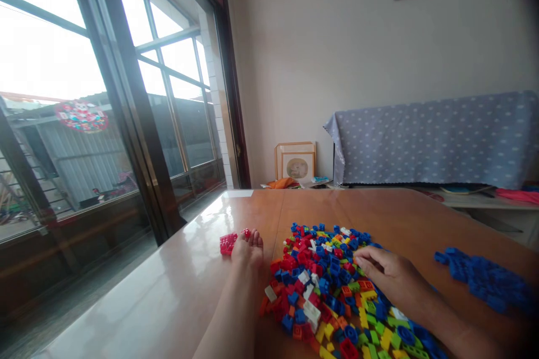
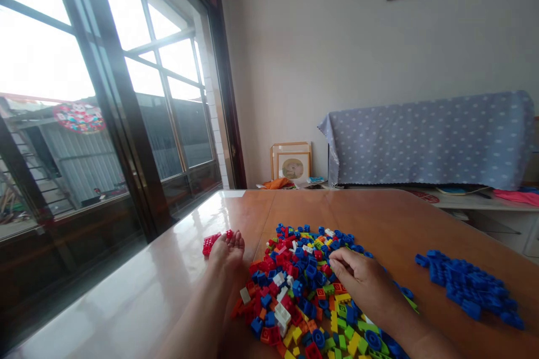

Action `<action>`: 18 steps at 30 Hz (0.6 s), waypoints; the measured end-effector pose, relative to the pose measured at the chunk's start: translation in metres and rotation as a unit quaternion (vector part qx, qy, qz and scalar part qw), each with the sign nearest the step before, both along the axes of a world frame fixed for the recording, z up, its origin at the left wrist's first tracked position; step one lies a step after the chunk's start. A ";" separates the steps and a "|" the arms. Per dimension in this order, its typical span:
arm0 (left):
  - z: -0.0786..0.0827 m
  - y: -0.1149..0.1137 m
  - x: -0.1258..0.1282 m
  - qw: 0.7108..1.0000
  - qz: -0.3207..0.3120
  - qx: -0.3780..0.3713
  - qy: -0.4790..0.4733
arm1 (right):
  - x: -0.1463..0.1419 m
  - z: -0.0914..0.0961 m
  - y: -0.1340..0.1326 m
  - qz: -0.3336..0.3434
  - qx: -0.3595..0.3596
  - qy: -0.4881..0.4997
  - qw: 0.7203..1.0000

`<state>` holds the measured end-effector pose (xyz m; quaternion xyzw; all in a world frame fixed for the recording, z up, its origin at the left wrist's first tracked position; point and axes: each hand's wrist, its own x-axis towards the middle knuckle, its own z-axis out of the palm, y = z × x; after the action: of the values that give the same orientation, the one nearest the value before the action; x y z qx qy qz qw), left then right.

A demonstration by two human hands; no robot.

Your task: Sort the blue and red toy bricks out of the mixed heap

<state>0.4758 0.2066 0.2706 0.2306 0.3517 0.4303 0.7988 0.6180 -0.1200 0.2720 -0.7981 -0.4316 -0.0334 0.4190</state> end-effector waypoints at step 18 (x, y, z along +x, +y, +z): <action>-0.005 0.005 -0.009 0.996 0.005 -0.032 -0.080 | 0.015 -0.018 -0.003 -0.001 -0.072 -0.002 0.997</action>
<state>0.4663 0.2113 0.2659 0.1679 0.3014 0.4401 0.8290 0.6326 -0.1233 0.2541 -0.8268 -0.4327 -0.0038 0.3595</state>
